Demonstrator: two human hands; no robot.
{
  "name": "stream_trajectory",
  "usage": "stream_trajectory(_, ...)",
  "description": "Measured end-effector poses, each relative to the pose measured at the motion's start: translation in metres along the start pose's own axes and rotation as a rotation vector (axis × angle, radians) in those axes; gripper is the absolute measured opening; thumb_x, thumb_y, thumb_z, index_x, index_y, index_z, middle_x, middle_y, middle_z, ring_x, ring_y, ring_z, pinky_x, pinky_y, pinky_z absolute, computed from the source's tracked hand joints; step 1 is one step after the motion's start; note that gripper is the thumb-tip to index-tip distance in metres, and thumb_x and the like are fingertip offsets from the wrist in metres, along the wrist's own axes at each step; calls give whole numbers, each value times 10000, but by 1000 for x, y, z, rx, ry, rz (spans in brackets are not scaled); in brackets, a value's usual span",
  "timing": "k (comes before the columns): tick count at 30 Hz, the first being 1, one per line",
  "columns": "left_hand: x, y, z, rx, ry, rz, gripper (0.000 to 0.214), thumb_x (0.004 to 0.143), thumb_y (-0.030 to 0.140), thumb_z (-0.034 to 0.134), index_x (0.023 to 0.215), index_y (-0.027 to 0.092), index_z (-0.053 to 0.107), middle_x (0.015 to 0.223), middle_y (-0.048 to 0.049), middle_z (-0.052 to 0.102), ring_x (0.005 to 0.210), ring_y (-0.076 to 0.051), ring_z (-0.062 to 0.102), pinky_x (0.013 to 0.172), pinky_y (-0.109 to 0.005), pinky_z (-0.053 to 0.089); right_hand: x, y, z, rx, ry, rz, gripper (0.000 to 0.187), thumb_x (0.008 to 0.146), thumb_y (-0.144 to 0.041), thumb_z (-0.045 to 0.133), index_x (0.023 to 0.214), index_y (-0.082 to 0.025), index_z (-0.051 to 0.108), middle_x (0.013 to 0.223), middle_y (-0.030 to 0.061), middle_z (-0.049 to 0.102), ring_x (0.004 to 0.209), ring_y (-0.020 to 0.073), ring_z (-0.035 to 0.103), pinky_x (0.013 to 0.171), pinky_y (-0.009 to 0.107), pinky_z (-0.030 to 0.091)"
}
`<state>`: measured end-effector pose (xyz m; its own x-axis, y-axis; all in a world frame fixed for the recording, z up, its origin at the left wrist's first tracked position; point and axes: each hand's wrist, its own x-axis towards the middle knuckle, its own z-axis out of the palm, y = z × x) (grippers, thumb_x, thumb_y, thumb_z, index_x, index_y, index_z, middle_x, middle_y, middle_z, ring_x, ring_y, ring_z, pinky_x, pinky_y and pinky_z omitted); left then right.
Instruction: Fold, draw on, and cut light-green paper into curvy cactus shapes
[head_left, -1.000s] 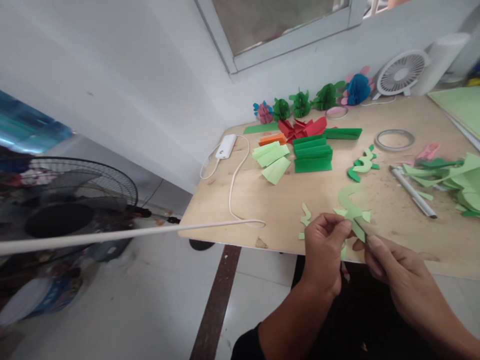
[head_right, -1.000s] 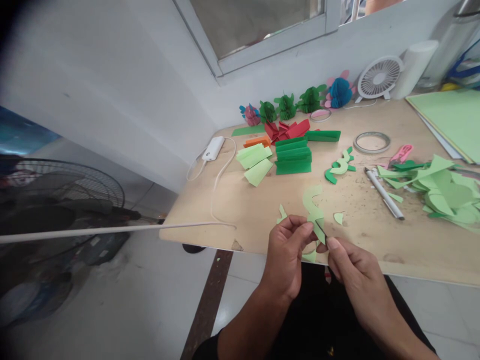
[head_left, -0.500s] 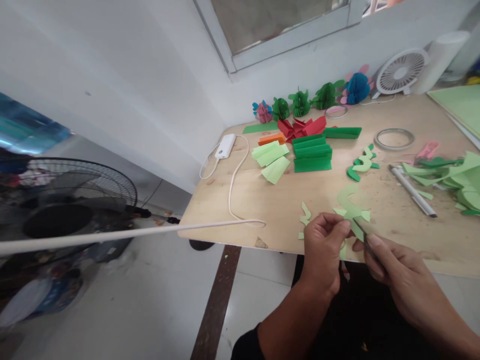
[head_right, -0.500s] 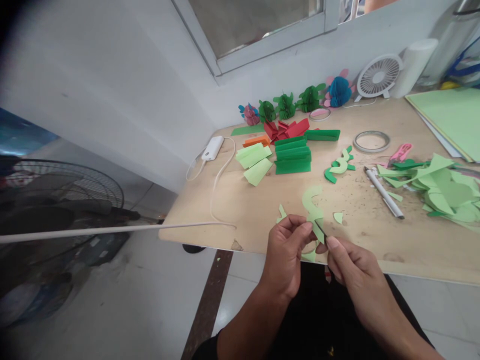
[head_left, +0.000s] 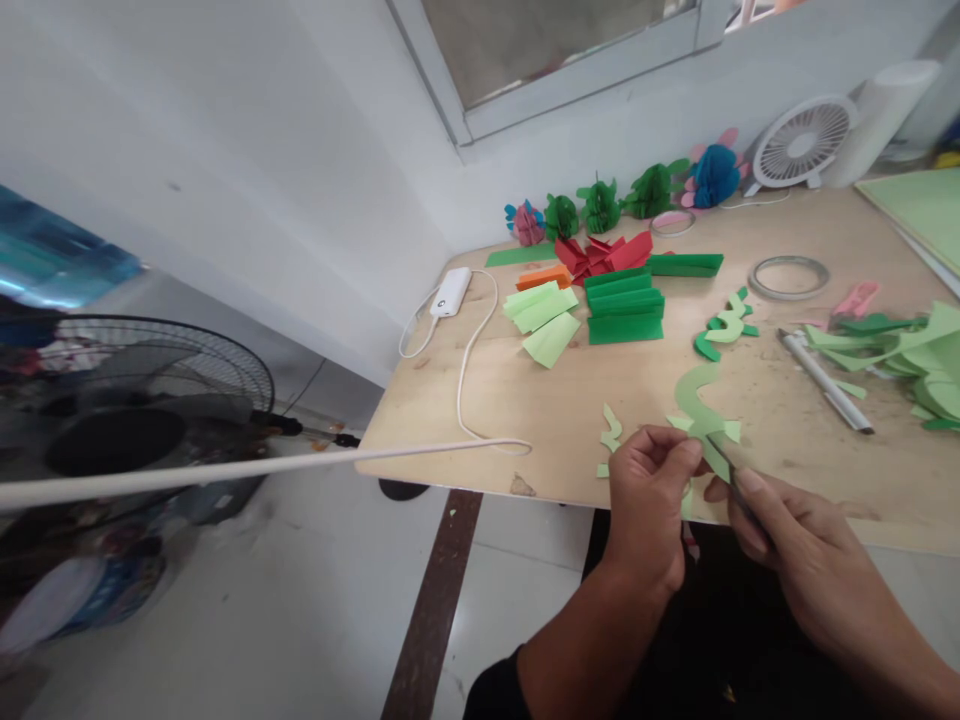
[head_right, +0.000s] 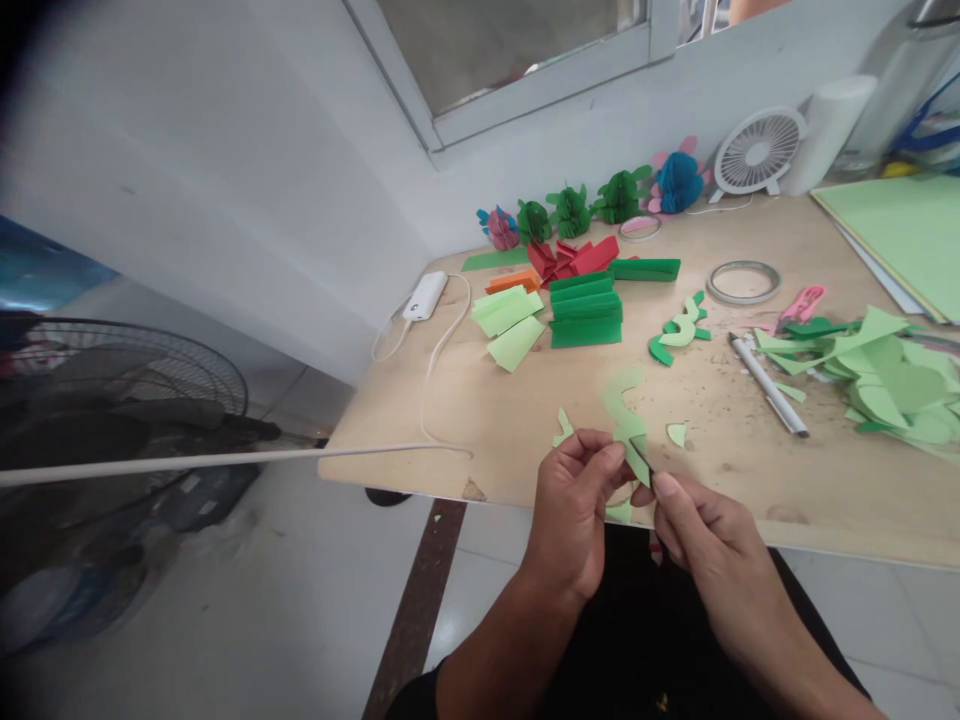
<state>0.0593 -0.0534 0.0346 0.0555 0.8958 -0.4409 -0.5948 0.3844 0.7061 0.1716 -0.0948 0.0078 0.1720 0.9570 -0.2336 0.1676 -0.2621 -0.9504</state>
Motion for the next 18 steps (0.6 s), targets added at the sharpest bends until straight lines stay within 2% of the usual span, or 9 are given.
stream_trajectory(6,0,1,0,-11,-7,5,251,620,265,805,702,158,593,665,2,636,647,-111,594,702,-257,469,0,-4,0,-13,10,-8,641,839,-764,479,474,-244,394,442,-33,346,425,101,337,400,257,345)
stream_trajectory(13,-2,2,1,-29,-5,3,249,620,260,822,701,163,607,663,10,639,651,-108,598,732,-262,481,-1,4,0,4,16,-8,607,874,-707,496,491,-245,411,456,-26,393,449,111,364,442,269,361)
stream_trajectory(18,-2,2,1,-42,-10,8,229,623,243,815,691,162,611,653,16,636,653,-104,600,734,-258,486,0,-1,0,-24,12,-5,630,874,-723,480,470,-245,407,463,-14,402,460,116,374,458,277,375)
